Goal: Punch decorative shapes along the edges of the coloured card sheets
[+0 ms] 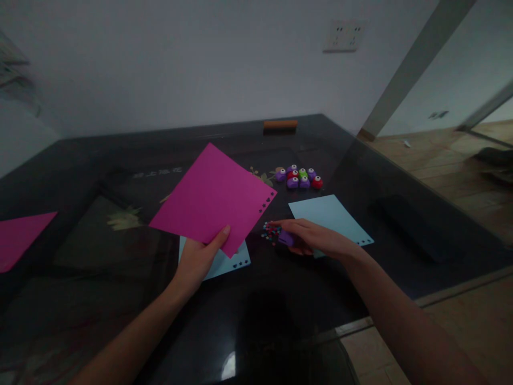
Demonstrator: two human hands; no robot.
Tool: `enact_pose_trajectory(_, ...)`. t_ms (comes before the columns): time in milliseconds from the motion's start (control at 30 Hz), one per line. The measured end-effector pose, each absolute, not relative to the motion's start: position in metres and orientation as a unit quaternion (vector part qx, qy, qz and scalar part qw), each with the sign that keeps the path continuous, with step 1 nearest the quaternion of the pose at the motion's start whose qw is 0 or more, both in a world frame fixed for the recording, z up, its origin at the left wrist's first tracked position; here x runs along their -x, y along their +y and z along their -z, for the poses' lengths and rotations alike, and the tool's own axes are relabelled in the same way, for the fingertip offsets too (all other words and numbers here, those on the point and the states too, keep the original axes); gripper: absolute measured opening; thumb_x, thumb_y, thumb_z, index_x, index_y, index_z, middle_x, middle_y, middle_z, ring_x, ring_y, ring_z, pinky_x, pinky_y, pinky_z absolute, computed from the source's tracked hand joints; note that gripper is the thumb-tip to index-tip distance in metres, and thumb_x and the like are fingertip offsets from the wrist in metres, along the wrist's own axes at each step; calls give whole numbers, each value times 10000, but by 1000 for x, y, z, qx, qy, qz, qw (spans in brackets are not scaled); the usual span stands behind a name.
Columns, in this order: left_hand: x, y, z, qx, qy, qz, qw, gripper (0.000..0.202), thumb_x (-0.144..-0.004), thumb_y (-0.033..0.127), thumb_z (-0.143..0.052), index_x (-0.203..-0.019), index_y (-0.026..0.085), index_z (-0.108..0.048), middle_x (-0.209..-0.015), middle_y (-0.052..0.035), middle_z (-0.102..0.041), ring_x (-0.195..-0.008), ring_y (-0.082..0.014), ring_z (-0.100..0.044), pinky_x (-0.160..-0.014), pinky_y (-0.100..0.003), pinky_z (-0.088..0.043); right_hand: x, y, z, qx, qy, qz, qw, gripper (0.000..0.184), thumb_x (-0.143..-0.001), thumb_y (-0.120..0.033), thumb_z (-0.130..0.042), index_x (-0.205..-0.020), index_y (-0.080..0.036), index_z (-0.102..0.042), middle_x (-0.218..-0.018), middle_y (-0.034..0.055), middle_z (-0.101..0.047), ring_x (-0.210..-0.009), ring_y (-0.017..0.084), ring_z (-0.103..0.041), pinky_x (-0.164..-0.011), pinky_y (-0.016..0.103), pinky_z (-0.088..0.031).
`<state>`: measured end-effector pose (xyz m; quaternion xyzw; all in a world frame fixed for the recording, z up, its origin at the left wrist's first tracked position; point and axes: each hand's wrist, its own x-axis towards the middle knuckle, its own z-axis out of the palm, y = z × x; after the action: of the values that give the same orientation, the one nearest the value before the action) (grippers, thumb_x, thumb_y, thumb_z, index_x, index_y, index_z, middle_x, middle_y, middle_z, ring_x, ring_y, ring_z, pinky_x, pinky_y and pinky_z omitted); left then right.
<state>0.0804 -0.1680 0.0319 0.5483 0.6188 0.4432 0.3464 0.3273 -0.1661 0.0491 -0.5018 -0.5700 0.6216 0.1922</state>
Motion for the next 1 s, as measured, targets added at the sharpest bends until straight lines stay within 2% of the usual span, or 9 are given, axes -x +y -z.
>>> enact_pose_trajectory(233,-79,-167,-29,-540,608,-448,370,442,-705,437,-647,-1046,155,-623,-1072,-107,-660,-1028,-276,-596,-925,-439,-450,-327,-162,-49,490,-555,-620,259,402,-911,-400,-369,-1188,-170,-550,-530,-25,-517,-415,79,-441,-392,197,-343)
enact_pose_trajectory(367,-78,-166,-28,-550,598,-447,373,445,-712,431,-639,-1061,155,-615,-1034,-101,-668,-1032,-278,-592,-935,-452,-437,-325,-161,-49,482,-551,-622,279,340,-901,-397,-399,-1081,-179,-587,-625,-3,-566,-454,80,-497,-412,203,-373)
enact_pose_trajectory(467,-78,-166,-27,-550,598,-450,371,476,-706,436,-643,-1078,143,-601,-1006,-104,-673,-1032,-285,-592,-937,-462,-430,-325,-160,-47,470,-554,-620,297,282,-882,-391,-453,-1028,-193,-591,-686,1,-587,-497,82,-535,-448,207,-400)
enact_pose_trajectory(567,-79,-166,-28,-547,602,-455,364,481,-699,437,-647,-1075,142,-598,-1007,-107,-672,-1025,-288,-593,-924,-463,-436,-326,-159,-44,461,-564,-603,325,259,-849,-367,-527,-1040,-202,-583,-660,-14,-574,-556,95,-549,-509,219,-431)
enact_pose_trajectory(700,-78,-165,-28,-555,600,-455,353,454,-697,432,-646,-1051,151,-607,-986,-96,-679,-995,-284,-605,-907,-446,-447,-327,-158,-42,470,-567,-563,376,341,-751,-278,-659,-1074,-212,-572,-677,-21,-588,-598,106,-543,-557,241,-449)
enact_pose_trajectory(767,-76,-164,-26,-560,596,-459,346,450,-697,430,-648,-1051,156,-608,-1002,-94,-678,-981,-277,-611,-904,-433,-450,-326,-157,-41,481,-548,-551,405,350,-737,-253,-665,-1071,-210,-570,-743,-3,-615,-638,117,-566,-580,256,-462)
enact_pose_trajectory(900,-73,-160,-20,-559,590,-470,344,460,-699,428,-654,-1065,154,-604,-1039,-102,-668,-977,-271,-611,-897,-429,-451,-321,-154,-31,490,-510,-533,464,302,-796,-302,-595,-1074,-193,-551,-845,44,-653,-799,160,-626,-726,316,-494)
enact_pose_trajectory(1000,-73,-160,-21,-562,583,-473,347,451,-699,432,-650,-1046,147,-613,-1039,-104,-667,-1007,-271,-597,-926,-429,-426,-312,-152,-22,471,-493,-534,499,287,-823,-354,-562,-1063,-197,-544,-858,46,-662,-860,171,-632,-839,365,-478)
